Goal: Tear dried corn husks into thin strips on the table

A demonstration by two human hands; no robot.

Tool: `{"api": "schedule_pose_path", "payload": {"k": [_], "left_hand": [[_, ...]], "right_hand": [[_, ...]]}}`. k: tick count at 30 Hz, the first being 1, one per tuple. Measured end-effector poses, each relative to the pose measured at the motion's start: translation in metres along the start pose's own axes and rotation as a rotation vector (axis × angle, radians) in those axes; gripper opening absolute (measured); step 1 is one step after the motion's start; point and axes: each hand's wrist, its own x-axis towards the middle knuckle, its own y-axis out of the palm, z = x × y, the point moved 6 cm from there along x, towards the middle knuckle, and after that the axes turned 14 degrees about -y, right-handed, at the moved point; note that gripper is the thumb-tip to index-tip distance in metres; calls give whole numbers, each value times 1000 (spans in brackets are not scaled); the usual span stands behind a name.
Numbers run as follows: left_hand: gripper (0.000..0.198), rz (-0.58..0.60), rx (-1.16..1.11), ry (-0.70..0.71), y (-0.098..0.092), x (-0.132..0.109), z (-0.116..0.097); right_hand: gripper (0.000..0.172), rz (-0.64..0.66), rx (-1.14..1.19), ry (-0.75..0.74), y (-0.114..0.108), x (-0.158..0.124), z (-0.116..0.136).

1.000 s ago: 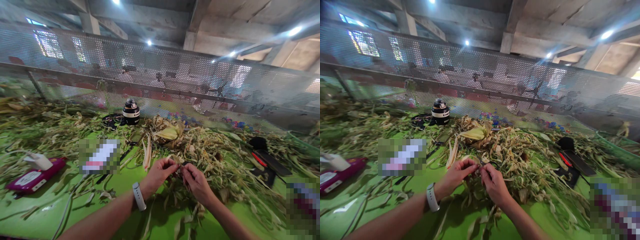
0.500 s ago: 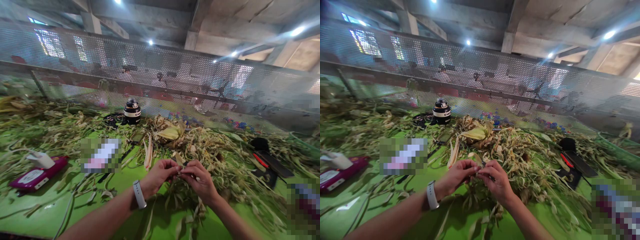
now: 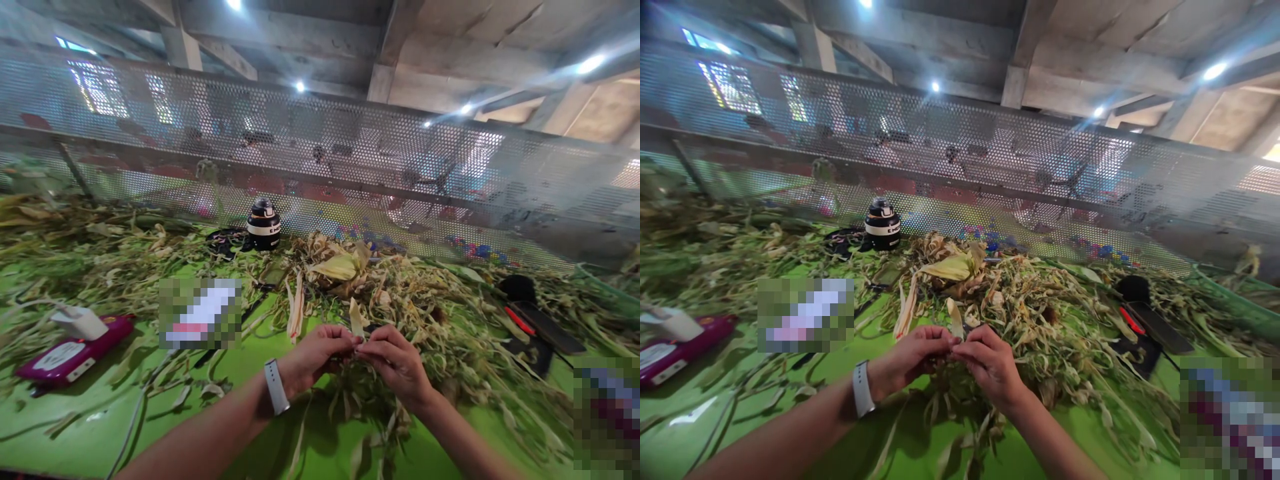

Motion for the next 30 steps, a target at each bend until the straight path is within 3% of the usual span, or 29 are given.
{"api": "schedule_pose_path", "payload": {"k": [8,16,21,25,30], "left_hand": [[34,-68,45,189,1,1,-3],[35,-33,69,147,-1,3,-1],[35,-73,100,240,-1,1,-7],[33,-125,136,347,-1,0,-12],[33,-108,110,336,1,3,-7]], "right_hand": [[14,-102,17,135,1,0,-1],[8,-118,137,131,-2,2,-7],[7,-156,159,162,-1,-2,-11],[13,-150,222,286,5,-6,-14],[18,-119,405,457,16,-13,-17]]}}
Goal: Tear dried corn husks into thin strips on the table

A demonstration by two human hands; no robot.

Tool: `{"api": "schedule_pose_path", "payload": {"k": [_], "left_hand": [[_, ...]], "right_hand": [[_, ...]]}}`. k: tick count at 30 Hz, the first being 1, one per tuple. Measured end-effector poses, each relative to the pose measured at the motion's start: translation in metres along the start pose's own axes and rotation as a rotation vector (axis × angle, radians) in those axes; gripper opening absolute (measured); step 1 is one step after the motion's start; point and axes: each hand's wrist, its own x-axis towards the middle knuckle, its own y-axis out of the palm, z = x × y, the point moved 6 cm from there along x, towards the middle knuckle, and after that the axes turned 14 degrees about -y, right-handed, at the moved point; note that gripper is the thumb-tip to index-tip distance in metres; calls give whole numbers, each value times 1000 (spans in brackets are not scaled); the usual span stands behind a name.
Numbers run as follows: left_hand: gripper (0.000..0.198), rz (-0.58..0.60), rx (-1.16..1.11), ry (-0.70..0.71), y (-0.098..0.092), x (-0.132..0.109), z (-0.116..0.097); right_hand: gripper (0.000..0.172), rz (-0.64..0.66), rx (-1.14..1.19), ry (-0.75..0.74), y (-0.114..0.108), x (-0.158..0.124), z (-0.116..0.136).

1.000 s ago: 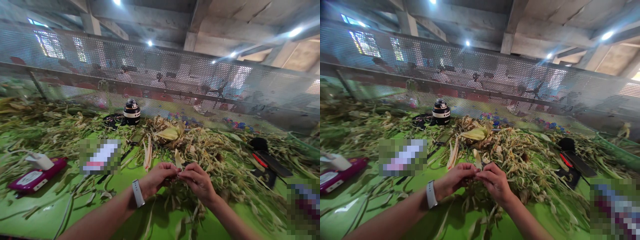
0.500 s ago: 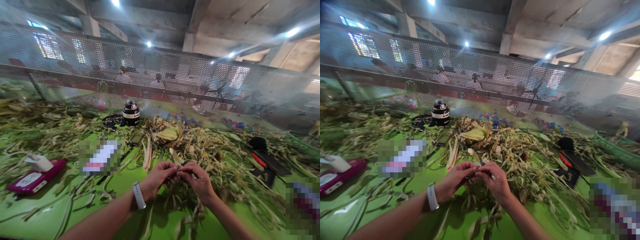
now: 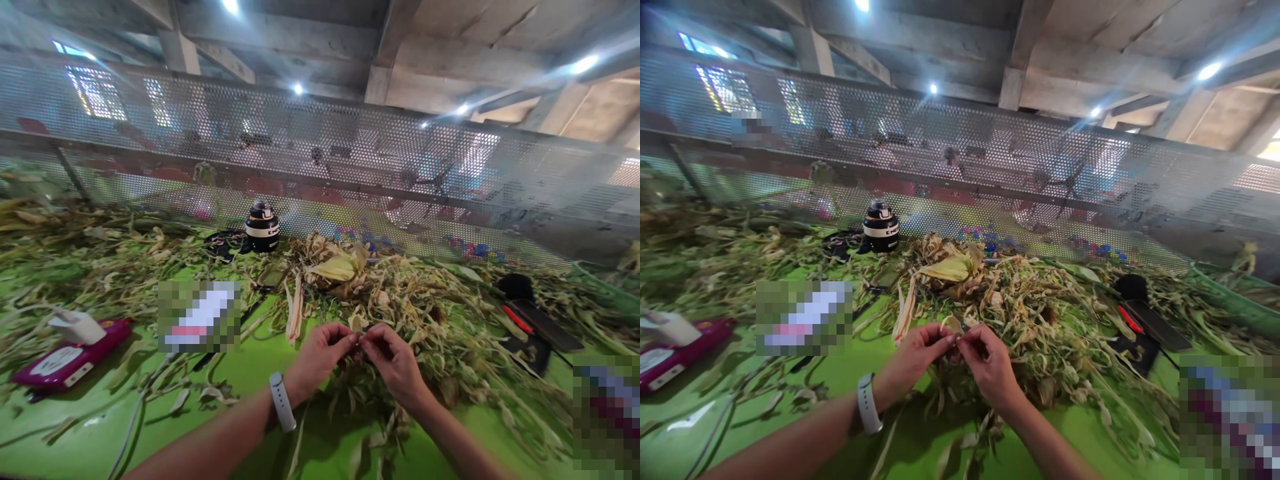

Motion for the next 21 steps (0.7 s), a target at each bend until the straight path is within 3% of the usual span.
{"api": "schedule_pose_path", "payload": {"k": [8,15,21], "left_hand": [[30,42,24,12,2,-7,-4],[37,85,66,-37,2,0,2],[36,85,37,-82,2,0,2]], "right_hand": [[30,-123,111,75,-3,-3,-5],[31,-118,295,190,1,-6,-4],[26,-70,157,109,-1,-6,-7]]}}
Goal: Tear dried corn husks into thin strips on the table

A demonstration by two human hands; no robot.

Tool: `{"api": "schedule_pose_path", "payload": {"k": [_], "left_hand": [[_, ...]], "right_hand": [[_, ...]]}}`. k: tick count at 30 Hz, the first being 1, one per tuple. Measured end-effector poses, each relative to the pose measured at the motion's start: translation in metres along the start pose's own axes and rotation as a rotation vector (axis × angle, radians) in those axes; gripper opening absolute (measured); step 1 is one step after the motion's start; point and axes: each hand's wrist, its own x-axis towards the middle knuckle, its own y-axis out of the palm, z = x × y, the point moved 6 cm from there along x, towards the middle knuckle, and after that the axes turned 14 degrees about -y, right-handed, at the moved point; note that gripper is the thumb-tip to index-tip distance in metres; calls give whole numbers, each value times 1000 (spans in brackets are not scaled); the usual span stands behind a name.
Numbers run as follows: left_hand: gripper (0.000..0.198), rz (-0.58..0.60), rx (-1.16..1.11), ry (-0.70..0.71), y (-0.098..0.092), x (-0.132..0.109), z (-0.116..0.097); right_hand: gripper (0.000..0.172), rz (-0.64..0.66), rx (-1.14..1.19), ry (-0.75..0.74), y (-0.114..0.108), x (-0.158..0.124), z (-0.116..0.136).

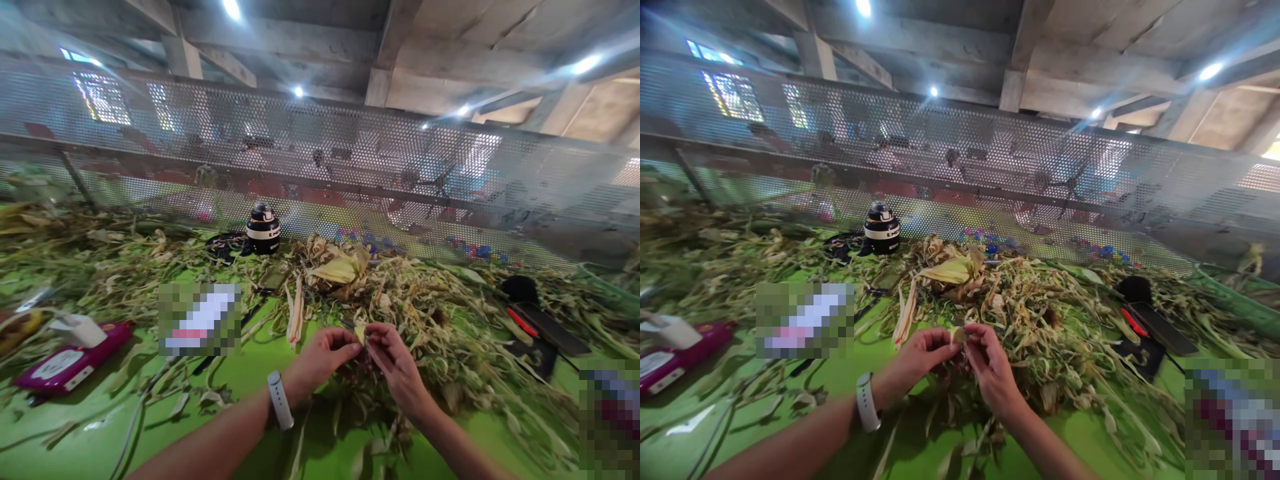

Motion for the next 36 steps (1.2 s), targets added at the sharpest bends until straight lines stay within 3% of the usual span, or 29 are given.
{"api": "schedule_pose_path", "payload": {"k": [5,15,20,25,30,36], "left_hand": [[36,-5,-17,10,-1,2,0],[35,60,-139,-81,-2,6,10],[33,118,-61,-142,8,1,15],[34,228,-25,-171,16,-2,21],[35,241,-2,-231,18,-3,28],[39,185,8,-221,19,-3,27]], "right_hand": [[20,59,-101,-37,1,-1,-6],[21,121,-77,57,0,0,-7],[20,208,-220,-32,-5,-19,0],[22,210,-380,-149,-9,-36,3],[24,212,-352,-200,-13,-46,-7],[31,186,-306,-158,-18,-48,-20]]}}
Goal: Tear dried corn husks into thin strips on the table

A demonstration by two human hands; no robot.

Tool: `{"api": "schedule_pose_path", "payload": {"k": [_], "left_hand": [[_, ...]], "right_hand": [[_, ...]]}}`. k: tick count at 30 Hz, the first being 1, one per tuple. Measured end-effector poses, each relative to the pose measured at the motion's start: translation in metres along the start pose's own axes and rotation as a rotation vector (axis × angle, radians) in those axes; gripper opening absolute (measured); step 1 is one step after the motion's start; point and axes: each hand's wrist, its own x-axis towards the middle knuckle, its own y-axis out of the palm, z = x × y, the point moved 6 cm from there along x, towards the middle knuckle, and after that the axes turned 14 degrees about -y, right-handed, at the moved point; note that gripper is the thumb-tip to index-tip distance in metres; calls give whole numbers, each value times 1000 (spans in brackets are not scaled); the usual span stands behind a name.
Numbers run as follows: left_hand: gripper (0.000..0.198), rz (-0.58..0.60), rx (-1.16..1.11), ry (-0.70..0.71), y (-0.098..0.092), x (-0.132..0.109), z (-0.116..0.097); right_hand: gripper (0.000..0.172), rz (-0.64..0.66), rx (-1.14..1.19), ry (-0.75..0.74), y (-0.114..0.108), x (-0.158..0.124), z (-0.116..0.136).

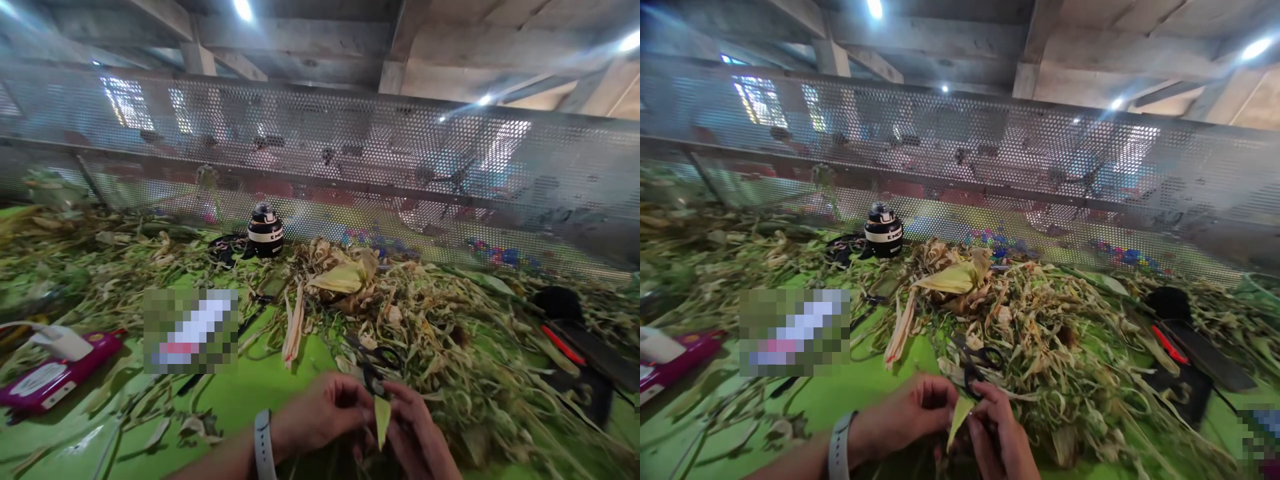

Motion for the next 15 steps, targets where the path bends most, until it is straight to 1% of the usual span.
{"api": "schedule_pose_path", "payload": {"k": [2,4,6,9,11,15], "left_hand": [[40,-47,9,19,-2,0,-2],[41,-80,15,29,-4,-1,-4],[41,-90,23,34,-5,-1,-5],[39,-84,23,57,-5,-2,-7],[39,-59,15,86,-5,-2,-8],[40,-24,-18,145,-7,-1,-10]], "right_hand": [[31,-37,-18,31,-2,1,0],[30,-42,-8,82,-1,4,2],[31,-39,30,122,-1,6,6],[33,-39,91,160,0,9,10],[33,-53,107,172,0,11,10],[30,-64,98,150,0,16,7]]}}
